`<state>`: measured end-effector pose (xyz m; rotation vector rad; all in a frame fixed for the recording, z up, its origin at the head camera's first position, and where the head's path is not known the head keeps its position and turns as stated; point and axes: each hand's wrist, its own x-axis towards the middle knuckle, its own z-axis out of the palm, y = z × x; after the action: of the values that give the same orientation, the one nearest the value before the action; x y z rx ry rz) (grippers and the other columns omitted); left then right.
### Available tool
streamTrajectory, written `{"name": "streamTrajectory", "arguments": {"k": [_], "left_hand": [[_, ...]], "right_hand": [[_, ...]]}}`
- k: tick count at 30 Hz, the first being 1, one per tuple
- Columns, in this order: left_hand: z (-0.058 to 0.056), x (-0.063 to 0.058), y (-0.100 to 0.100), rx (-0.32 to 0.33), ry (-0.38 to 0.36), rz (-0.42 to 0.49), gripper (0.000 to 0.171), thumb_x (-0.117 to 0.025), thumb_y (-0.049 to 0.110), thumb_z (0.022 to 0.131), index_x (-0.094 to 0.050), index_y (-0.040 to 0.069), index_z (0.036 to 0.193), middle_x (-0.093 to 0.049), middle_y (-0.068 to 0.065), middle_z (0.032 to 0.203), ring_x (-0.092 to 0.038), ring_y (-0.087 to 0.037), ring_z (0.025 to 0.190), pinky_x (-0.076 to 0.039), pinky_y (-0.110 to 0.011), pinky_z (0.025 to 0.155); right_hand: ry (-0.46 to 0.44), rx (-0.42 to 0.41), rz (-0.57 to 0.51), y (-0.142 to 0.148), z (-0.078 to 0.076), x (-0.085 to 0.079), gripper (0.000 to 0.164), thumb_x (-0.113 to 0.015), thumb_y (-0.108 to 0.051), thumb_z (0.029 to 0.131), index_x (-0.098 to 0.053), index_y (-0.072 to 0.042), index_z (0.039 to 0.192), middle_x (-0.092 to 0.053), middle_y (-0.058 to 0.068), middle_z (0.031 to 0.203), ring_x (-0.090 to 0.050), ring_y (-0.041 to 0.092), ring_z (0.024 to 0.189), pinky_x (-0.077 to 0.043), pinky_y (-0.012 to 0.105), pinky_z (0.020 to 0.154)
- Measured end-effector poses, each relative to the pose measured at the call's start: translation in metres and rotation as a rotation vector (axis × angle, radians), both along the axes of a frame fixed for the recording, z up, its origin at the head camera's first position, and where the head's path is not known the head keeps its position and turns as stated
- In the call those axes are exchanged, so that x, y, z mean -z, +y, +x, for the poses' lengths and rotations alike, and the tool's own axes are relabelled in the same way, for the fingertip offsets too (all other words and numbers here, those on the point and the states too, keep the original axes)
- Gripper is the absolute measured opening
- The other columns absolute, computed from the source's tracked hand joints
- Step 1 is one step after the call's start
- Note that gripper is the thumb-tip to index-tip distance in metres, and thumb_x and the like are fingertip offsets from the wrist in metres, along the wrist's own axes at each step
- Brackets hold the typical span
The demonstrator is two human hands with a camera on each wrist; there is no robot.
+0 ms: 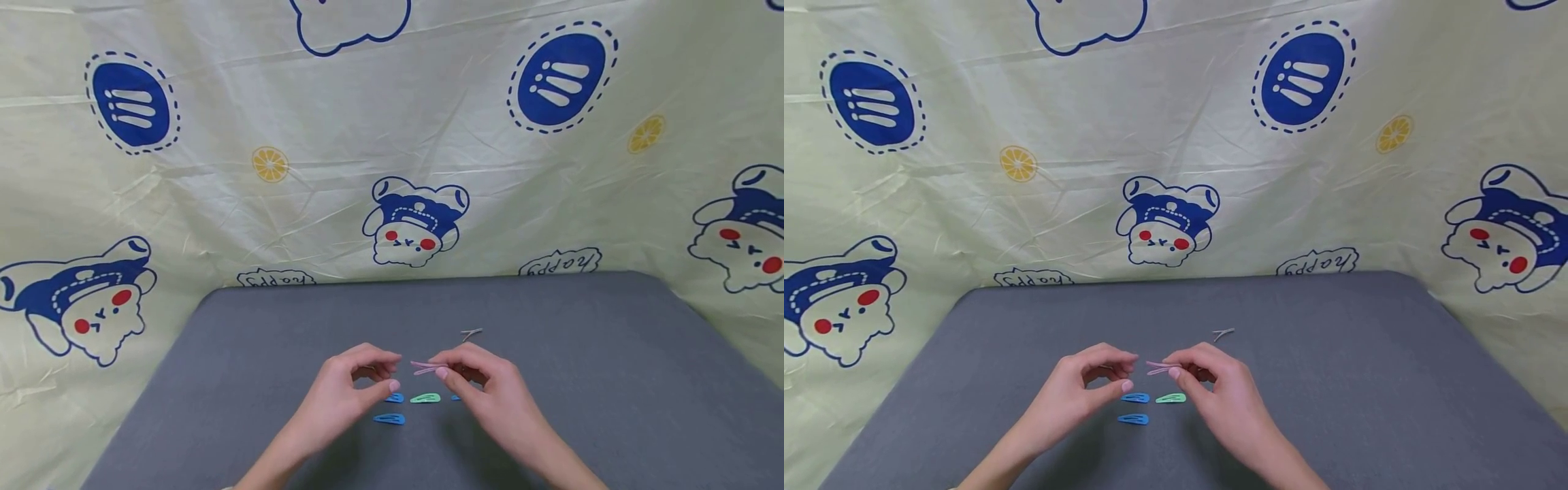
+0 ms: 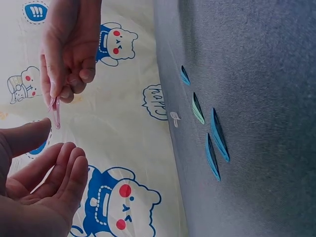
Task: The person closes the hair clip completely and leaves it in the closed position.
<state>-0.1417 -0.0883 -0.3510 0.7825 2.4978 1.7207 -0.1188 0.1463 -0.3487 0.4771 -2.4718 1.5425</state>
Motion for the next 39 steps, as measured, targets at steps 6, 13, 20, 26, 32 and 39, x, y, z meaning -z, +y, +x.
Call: {"name": "streamTrajectory", "arguments": {"k": [6, 13, 20, 26, 32, 39], "left_hand": [[0.003, 0.002, -0.001, 0.015, -0.002, 0.016, 0.028, -0.078, 0.011, 0.085, -0.072, 0.019, 0.111, -0.065, 0.01, 0.099, -0.064, -0.013, 0.09, -0.052, -0.031, 0.086], [0.007, 0.003, 0.002, 0.025, 0.031, 0.023, 0.029, -0.08, 0.019, 0.084, -0.072, 0.022, 0.111, -0.065, 0.011, 0.101, -0.064, -0.017, 0.092, -0.052, -0.032, 0.087], [0.013, 0.007, 0.009, 0.0, 0.079, -0.035, 0.029, -0.08, 0.03, 0.083, -0.072, 0.023, 0.11, -0.064, 0.01, 0.096, -0.061, -0.011, 0.088, -0.053, -0.032, 0.08], [0.016, 0.01, 0.013, -0.047, 0.143, -0.005, 0.019, -0.08, 0.02, 0.083, -0.075, 0.021, 0.101, -0.066, 0.014, 0.089, -0.063, -0.009, 0.083, -0.053, -0.027, 0.075], [0.016, 0.011, 0.015, -0.063, 0.157, 0.048, 0.012, -0.077, 0.017, 0.086, -0.077, 0.026, 0.093, -0.068, 0.016, 0.086, -0.062, -0.009, 0.078, -0.051, -0.028, 0.072], [0.012, 0.016, 0.014, 0.011, 0.209, 0.136, 0.006, -0.075, 0.016, 0.088, -0.077, 0.021, 0.089, -0.07, 0.011, 0.085, -0.064, -0.012, 0.079, -0.05, -0.028, 0.071]], "right_hand": [[-0.017, -0.009, -0.018, -0.003, 0.002, 0.001, 0.012, -0.07, -0.018, 0.093, -0.073, -0.027, 0.1, -0.066, -0.011, 0.094, -0.062, 0.013, 0.085, -0.054, 0.029, 0.076], [-0.054, -0.035, -0.018, -0.006, 0.006, 0.002, 0.01, -0.069, -0.022, 0.093, -0.073, -0.029, 0.099, -0.067, -0.01, 0.096, -0.062, 0.012, 0.089, -0.054, 0.032, 0.08], [-0.003, -0.084, -0.023, -0.008, 0.008, 0.005, 0.009, -0.069, -0.023, 0.093, -0.073, -0.028, 0.099, -0.067, -0.009, 0.096, -0.062, 0.012, 0.088, -0.054, 0.031, 0.08], [-0.029, -0.099, -0.027, -0.008, 0.01, 0.005, 0.008, -0.069, -0.027, 0.093, -0.073, -0.031, 0.098, -0.067, -0.01, 0.097, -0.063, 0.012, 0.088, -0.053, 0.032, 0.08], [-0.031, -0.103, -0.05, -0.008, 0.01, 0.006, 0.008, -0.069, -0.029, 0.093, -0.073, -0.03, 0.099, -0.067, -0.011, 0.098, -0.063, 0.012, 0.09, -0.054, 0.031, 0.081], [-0.071, -0.104, -0.089, -0.008, 0.008, 0.011, 0.009, -0.071, -0.03, 0.091, -0.074, -0.029, 0.099, -0.068, -0.008, 0.098, -0.064, 0.015, 0.09, -0.053, 0.033, 0.08]]}}
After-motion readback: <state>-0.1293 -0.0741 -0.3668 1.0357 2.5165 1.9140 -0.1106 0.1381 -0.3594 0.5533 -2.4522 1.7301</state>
